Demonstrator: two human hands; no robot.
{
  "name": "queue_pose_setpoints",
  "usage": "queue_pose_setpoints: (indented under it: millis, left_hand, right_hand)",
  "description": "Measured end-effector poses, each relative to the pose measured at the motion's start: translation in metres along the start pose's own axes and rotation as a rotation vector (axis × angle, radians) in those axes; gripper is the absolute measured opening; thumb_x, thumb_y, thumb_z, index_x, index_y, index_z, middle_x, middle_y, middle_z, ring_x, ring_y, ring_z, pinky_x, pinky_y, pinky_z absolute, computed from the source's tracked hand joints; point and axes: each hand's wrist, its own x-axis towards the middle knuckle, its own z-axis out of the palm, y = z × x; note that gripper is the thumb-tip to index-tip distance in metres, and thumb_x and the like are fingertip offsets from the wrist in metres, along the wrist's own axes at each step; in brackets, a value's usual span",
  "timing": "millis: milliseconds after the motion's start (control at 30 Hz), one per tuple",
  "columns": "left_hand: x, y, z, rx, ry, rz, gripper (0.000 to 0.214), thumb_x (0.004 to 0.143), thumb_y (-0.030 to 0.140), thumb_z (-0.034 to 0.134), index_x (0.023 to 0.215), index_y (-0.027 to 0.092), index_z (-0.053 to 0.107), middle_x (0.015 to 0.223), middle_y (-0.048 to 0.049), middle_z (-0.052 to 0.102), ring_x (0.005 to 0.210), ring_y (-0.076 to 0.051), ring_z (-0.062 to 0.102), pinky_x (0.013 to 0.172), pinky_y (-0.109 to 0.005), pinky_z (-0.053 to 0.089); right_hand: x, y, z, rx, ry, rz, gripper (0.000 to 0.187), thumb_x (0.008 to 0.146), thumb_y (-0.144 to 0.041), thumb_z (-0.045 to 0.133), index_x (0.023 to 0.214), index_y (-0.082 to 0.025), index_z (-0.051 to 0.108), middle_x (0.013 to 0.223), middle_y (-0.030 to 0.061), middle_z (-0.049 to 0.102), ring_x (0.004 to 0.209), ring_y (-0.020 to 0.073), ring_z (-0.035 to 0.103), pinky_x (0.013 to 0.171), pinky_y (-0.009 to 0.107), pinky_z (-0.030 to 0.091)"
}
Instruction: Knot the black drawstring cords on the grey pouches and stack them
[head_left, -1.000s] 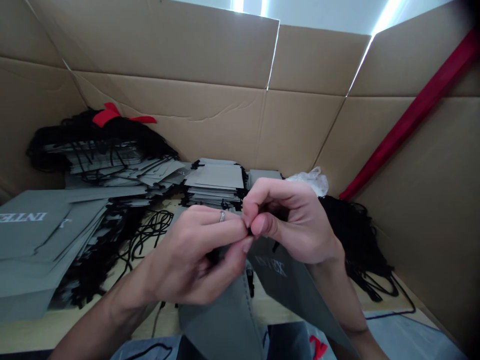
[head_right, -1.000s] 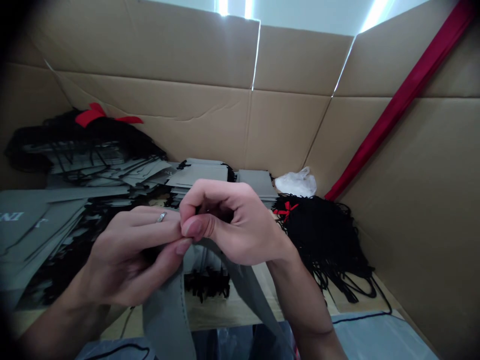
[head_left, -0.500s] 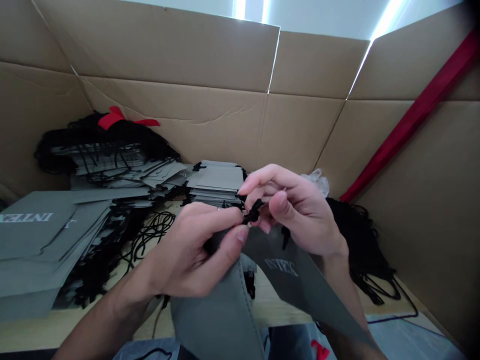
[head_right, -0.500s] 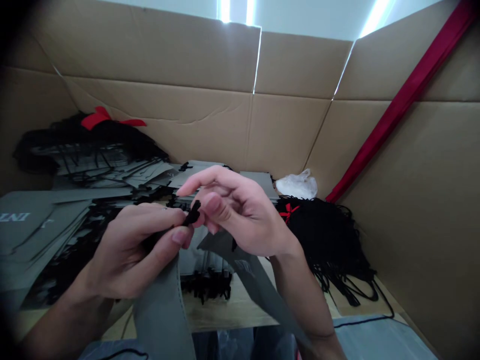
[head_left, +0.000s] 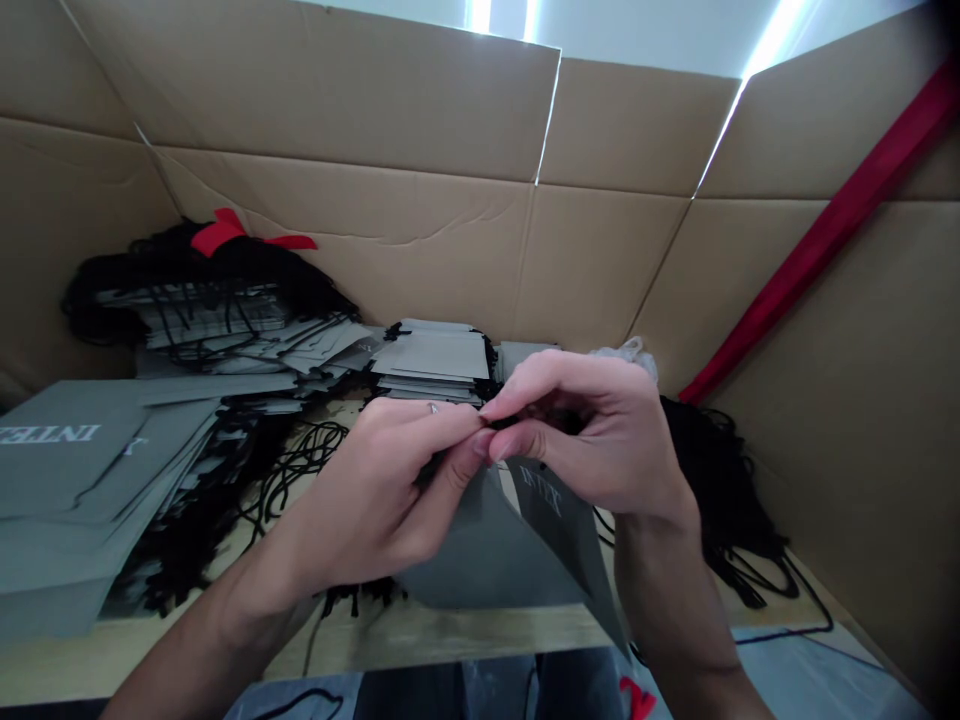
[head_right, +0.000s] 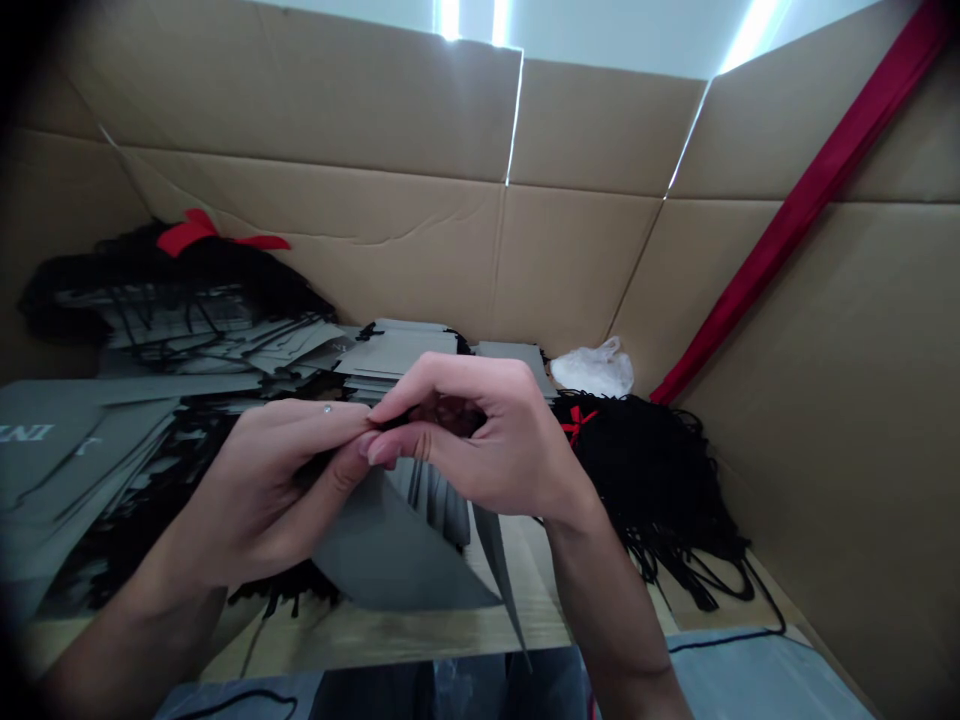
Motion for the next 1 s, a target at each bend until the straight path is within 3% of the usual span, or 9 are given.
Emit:
queue_pose_setpoints:
  millis: [133,300,467,600,733,867,1000]
  left_hand:
    - [0.000,0.003,0.003,-0.008,-0.001,-0.004,0.027,0.104,0.006,0.055,0.081,0.019,0.051,0.069,0.0055,0.042,0.062,-0.009,0.036,0.056,-0.027,0.030]
    - [-0.003,0.006,0.012,-0.099,0.078,0.053,0.028,0.103,0.010,0.057,0.078,0.021,0.052,0.068,0.0002,0.058,0.064,-0.013,0.055,0.061,-0.027,0.045]
    - [-0.005,0.004,0.015,-0.121,0.160,0.097,0.032,0.103,0.014,0.059,0.074,0.023,0.049,0.063,0.0005,0.056,0.062,-0.014,0.060,0.062,-0.028,0.050]
    - [-0.002,0.003,0.010,-0.123,0.143,0.115,0.028,0.101,0.012,0.058,0.077,0.023,0.050,0.062,0.0025,0.050,0.058,-0.013,0.052,0.057,-0.027,0.045]
    - [-0.001,0.003,0.008,-0.039,0.153,0.113,0.022,0.099,0.007,0.059,0.085,0.023,0.054,0.066,0.0031,0.051,0.061,-0.012,0.051,0.058,-0.028,0.042]
    - [-0.002,0.001,0.010,0.036,0.159,0.078,0.021,0.101,0.011,0.060,0.084,0.022,0.053,0.070,0.0015,0.059,0.066,-0.013,0.058,0.060,-0.030,0.043]
    - [-0.001,-0.001,0.011,0.067,0.130,0.077,0.018,0.103,0.012,0.058,0.087,0.019,0.057,0.068,0.0032,0.053,0.060,-0.010,0.045,0.056,-0.028,0.034]
  right_hand:
    - [0.002,0.001,-0.001,0.030,-0.009,-0.010,0.016,0.085,-0.009,0.095,0.095,-0.013,0.083,0.082,0.0021,0.077,0.071,0.0089,0.068,0.063,0.016,0.053]
    - [0.002,0.012,-0.001,0.373,-0.077,0.115,0.015,0.083,-0.008,0.093,0.089,-0.012,0.081,0.078,0.0029,0.073,0.069,0.0102,0.065,0.062,0.018,0.053]
    - [0.002,0.029,0.005,0.646,-0.121,0.220,0.013,0.083,-0.013,0.091,0.090,-0.013,0.080,0.079,0.0026,0.071,0.068,0.0092,0.061,0.062,0.018,0.050]
    - [0.000,0.018,0.007,0.578,-0.110,0.181,0.021,0.084,-0.015,0.094,0.100,-0.014,0.081,0.088,0.0031,0.073,0.073,0.0092,0.064,0.065,0.017,0.052]
    - [-0.003,-0.002,0.004,0.366,-0.008,0.203,0.039,0.091,-0.035,0.093,0.120,-0.014,0.079,0.098,0.0059,0.075,0.079,0.0111,0.069,0.068,0.017,0.057]
    - [0.000,-0.008,0.004,0.234,0.048,0.204,0.022,0.091,-0.027,0.093,0.102,-0.014,0.079,0.088,0.0043,0.076,0.072,0.0110,0.071,0.062,0.017,0.058]
    - [0.004,-0.005,0.004,0.219,0.099,0.212,0.021,0.082,-0.019,0.099,0.091,-0.014,0.080,0.081,0.0015,0.075,0.066,0.0081,0.068,0.060,0.014,0.056]
